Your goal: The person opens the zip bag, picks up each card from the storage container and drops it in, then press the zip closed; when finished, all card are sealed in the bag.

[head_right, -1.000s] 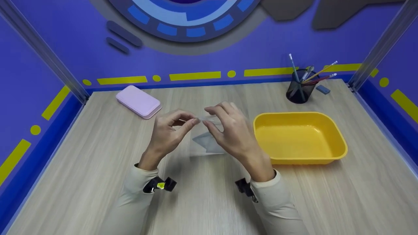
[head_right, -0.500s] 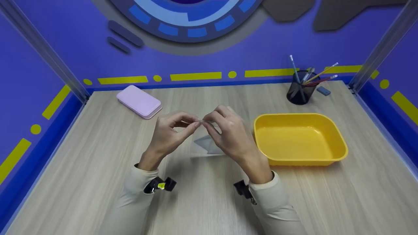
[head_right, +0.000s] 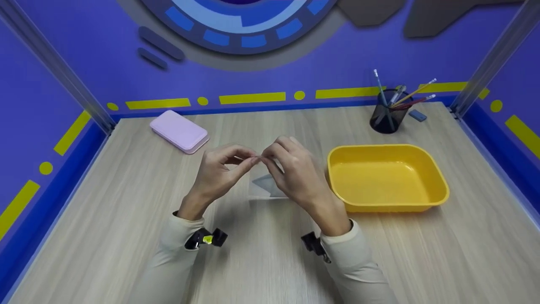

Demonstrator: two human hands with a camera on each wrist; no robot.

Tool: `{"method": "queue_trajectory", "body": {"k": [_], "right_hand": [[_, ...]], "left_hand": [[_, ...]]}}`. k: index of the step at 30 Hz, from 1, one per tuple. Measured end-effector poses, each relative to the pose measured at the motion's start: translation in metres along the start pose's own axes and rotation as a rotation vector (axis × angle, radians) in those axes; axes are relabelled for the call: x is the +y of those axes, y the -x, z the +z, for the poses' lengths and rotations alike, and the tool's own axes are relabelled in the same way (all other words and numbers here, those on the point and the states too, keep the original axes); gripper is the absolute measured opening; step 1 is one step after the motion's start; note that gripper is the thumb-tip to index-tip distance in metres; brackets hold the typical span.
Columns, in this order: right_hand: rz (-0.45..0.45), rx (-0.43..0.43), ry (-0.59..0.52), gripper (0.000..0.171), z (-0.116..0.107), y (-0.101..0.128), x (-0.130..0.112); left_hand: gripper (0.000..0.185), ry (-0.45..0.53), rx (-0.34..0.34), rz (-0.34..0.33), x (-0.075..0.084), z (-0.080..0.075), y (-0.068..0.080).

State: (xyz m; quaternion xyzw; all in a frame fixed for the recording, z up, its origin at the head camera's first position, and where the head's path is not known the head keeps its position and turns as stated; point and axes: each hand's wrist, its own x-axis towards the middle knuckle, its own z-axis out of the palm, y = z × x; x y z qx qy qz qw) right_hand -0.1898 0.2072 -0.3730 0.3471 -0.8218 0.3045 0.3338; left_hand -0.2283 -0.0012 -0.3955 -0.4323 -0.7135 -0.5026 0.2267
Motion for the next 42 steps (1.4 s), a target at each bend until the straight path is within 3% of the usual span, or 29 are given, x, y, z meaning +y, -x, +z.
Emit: {"method": "queue_trajectory", "body": {"k": [7,23,37,42], "right_hand": [[-0.001,-0.004,0.028,0.023,-0.002,0.002,0.001],[-0.035,-0.001,0.032,0.025,0.001,-0.001,0.000],[0.004,-0.032,0.036,0.011,-0.003,0.003,0.008],[0.020,-0.010,0.013,0.017,-0.003,0.004,0.011]], "left_hand": [[0.006,0.001,-0.023,0.016,0.000,0.002,-0.002],[0.006,-0.042,0.001,0.076,-0.002,0.000,0.000],[0.005,-0.128,0.089,0.156,-0.006,0.008,0.000],[0.004,-0.144,0.119,0.170,-0.007,0.009,0.002]]}}
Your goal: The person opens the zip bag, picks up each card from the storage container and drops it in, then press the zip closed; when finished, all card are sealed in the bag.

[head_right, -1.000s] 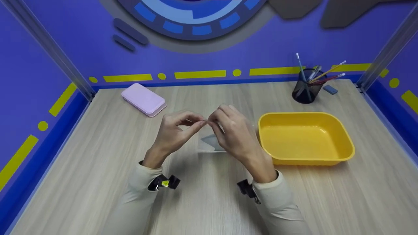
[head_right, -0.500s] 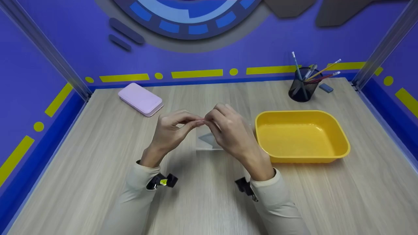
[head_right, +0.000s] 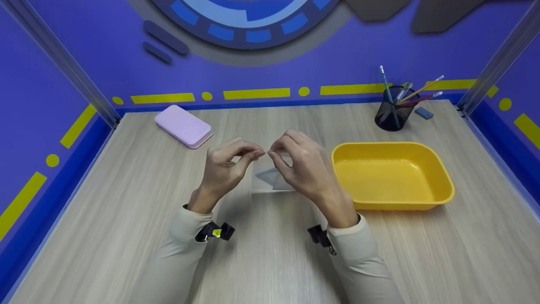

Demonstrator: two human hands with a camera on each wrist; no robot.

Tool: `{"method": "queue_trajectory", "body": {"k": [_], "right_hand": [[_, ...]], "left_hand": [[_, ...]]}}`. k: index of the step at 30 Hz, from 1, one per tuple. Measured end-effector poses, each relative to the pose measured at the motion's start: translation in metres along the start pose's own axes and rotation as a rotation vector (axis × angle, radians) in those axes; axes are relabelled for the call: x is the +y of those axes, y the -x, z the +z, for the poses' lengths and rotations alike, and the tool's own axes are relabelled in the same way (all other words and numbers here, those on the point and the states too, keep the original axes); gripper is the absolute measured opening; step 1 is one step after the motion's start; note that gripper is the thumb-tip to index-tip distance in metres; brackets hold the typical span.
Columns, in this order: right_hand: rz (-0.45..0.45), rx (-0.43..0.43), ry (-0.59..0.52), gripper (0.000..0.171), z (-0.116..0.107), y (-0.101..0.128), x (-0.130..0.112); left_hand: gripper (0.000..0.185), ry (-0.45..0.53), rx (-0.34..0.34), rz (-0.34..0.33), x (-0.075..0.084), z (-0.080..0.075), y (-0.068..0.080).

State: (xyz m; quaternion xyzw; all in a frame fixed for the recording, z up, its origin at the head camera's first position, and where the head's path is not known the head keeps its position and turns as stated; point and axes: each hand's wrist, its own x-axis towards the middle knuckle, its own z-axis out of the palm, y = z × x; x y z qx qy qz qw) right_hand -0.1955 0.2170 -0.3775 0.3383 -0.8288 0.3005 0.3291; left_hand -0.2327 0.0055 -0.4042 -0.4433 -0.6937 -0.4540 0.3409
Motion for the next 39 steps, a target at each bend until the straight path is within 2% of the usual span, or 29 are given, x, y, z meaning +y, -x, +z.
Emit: {"method": "queue_trajectory", "body": {"k": [5,12,18,31,39], "right_hand": [[0.006,0.017,-0.019,0.019,-0.001,0.001,0.003],[0.036,-0.012,-0.041,0.011,-0.006,0.003,0.008],[0.072,-0.030,-0.023,0.014,-0.009,0.004,0.011],[0.157,-0.054,-0.026,0.011,-0.011,0.007,0.019],[0.175,-0.061,-0.024,0.011,-0.013,0.007,0.020]], "left_hand": [[0.004,-0.012,0.016,0.006,-0.002,-0.001,0.000],[0.004,-0.033,0.021,-0.001,-0.003,-0.003,0.000],[0.004,-0.040,0.033,0.000,-0.005,-0.004,-0.001],[0.005,-0.048,0.044,-0.036,-0.011,-0.010,0.004],[0.005,-0.062,0.049,-0.050,-0.013,-0.011,0.004]]}}
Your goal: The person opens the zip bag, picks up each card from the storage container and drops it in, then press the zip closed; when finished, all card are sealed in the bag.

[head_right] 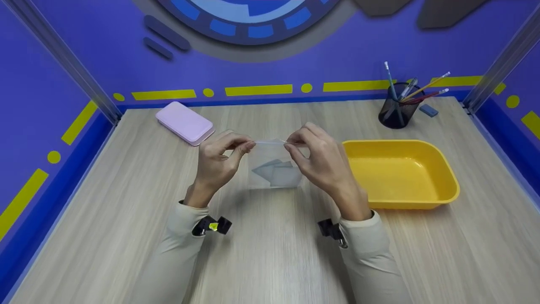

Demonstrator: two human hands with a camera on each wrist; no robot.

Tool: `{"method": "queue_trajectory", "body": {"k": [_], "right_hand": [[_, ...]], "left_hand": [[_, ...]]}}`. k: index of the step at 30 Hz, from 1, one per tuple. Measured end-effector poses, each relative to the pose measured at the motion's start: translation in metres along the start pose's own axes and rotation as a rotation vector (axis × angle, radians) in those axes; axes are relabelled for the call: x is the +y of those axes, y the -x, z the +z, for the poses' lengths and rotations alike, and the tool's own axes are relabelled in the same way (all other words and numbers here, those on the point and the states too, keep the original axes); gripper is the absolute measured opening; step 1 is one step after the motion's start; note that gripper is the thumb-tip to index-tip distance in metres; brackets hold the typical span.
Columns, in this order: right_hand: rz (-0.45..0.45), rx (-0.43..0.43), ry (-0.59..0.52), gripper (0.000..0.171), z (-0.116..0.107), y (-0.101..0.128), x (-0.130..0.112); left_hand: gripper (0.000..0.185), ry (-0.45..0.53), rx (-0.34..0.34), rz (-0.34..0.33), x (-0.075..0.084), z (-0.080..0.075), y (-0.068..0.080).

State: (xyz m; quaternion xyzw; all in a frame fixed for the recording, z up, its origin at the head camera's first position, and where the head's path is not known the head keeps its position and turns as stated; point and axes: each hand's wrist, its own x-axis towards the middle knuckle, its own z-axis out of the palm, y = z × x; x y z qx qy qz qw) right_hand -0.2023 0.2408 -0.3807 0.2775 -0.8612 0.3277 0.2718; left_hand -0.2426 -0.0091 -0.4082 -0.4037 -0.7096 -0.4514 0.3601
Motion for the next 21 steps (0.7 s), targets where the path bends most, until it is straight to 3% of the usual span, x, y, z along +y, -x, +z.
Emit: {"method": "queue_trajectory", "body": {"k": [13,21], "right_hand": [[-0.035,0.021,0.044,0.011,-0.005,-0.001,-0.009],[-0.076,0.004,0.024,0.012,-0.002,-0.001,-0.011]], "left_hand": [[0.007,0.098,-0.091,-0.040,0.007,-0.007,-0.004],[0.009,0.052,-0.094,-0.022,0.009,-0.001,-0.005]]}}
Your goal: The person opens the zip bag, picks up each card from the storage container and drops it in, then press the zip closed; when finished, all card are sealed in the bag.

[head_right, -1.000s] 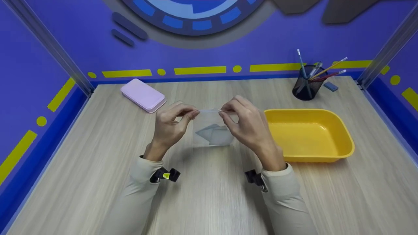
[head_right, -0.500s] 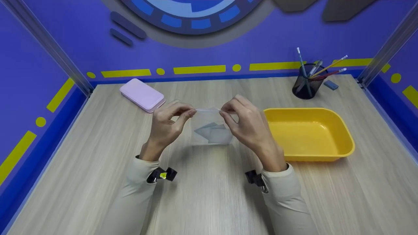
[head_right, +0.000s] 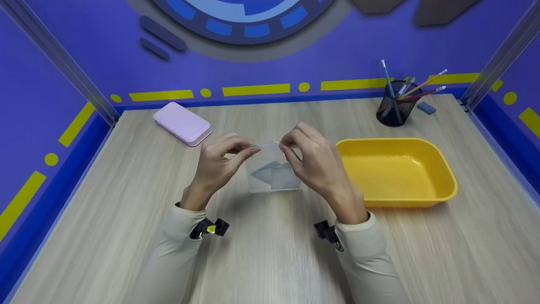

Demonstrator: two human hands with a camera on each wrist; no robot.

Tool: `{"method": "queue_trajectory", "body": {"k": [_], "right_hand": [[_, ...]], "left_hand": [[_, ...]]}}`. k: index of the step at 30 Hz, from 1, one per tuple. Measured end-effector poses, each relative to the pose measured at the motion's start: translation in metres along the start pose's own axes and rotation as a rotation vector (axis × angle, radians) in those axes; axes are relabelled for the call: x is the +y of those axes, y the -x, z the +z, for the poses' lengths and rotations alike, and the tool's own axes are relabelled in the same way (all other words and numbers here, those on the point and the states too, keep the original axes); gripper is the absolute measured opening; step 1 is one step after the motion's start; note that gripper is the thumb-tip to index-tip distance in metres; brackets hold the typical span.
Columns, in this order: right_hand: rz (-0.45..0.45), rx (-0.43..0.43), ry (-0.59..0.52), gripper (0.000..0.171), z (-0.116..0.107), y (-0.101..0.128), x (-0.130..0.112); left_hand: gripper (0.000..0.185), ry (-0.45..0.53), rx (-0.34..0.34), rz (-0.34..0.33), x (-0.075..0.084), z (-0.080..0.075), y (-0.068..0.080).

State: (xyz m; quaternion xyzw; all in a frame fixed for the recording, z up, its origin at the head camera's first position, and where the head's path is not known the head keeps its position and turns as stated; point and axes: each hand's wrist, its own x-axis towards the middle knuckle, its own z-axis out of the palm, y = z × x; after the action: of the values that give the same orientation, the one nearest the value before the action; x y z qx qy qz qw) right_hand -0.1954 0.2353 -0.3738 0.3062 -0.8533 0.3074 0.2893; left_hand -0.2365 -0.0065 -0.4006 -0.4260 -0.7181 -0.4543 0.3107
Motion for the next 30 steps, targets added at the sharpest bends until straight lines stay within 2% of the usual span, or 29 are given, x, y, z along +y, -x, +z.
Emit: {"method": "queue_trajectory", "body": {"k": [6,12,22,30], "right_hand": [[0.006,-0.005,0.021,0.013,-0.001,0.000,0.002],[-0.029,0.007,-0.020,0.013,-0.003,0.000,0.007],[0.030,0.003,-0.051,0.013,-0.008,0.002,0.010],[0.047,0.002,-0.052,0.014,-0.011,0.003,0.013]], "left_hand": [[0.008,-0.022,0.018,0.018,-0.001,0.000,0.001],[0.005,0.036,0.042,0.016,-0.003,-0.001,0.001],[0.003,0.093,0.065,0.013,-0.006,-0.007,0.001],[0.004,0.087,0.081,0.017,-0.010,-0.012,0.000]]}}
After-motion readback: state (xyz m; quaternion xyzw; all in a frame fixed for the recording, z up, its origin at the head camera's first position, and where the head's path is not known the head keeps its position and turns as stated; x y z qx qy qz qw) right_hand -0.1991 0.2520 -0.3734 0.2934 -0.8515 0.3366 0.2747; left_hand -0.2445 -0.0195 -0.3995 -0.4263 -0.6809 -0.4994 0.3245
